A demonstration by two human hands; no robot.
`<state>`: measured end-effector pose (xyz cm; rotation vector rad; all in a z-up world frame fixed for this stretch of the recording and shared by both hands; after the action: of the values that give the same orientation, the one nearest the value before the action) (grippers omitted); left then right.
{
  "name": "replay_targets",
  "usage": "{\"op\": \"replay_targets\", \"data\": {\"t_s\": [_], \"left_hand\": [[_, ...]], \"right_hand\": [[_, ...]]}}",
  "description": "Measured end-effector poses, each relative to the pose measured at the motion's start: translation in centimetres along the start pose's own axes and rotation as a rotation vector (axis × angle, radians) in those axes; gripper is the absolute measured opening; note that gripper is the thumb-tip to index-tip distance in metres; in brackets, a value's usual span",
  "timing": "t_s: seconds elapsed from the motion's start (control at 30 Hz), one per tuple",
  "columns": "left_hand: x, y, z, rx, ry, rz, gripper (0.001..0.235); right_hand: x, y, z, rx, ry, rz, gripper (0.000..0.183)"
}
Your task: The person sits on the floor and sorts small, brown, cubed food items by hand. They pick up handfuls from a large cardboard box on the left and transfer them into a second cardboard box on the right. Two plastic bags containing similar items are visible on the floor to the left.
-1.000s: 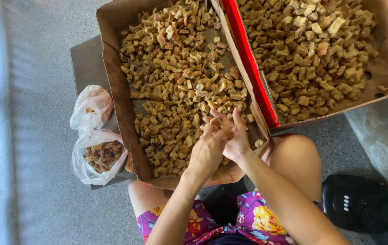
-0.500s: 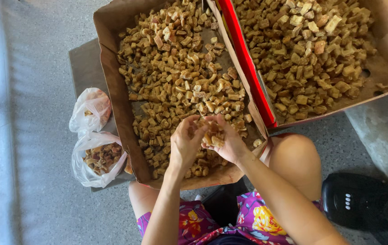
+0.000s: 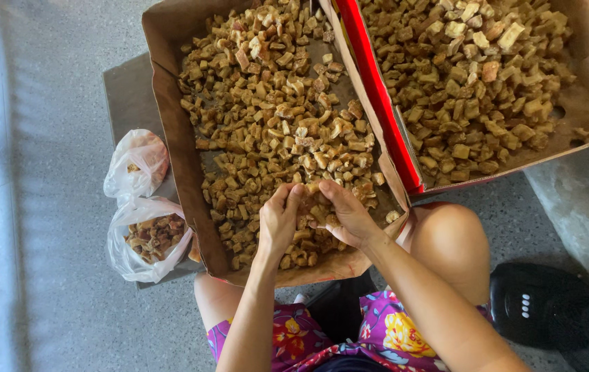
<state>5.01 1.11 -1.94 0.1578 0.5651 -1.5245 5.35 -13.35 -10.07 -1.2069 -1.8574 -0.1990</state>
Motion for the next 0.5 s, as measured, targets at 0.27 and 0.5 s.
{"op": "replay_targets", "data": {"t_s": [0.27,0.5], "left_hand": [[1.1,-0.3,-1.3,-0.088,-0.243,-0.052,0.041],[1.8,-0.4,0.8,-0.007,-0.011,-0.152,0.041]], "right_hand": [[0.3,0.1,-0.7,-0.002,0.252,0.059,0.029],[1.2,-0.3,-0.8,-0.011,0.143,-0.144,0.051]]}}
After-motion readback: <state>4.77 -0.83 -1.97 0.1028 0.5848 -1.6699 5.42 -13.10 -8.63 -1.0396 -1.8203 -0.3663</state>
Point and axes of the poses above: each hand's wrist, its own y-axis towards the middle knuckle, its own x-axis out of the palm, z = x × y, the point moved 5 cm from there along y, towards the middle knuckle, and after that the axes turned 5 degrees about -z, right-handed, at the moved point
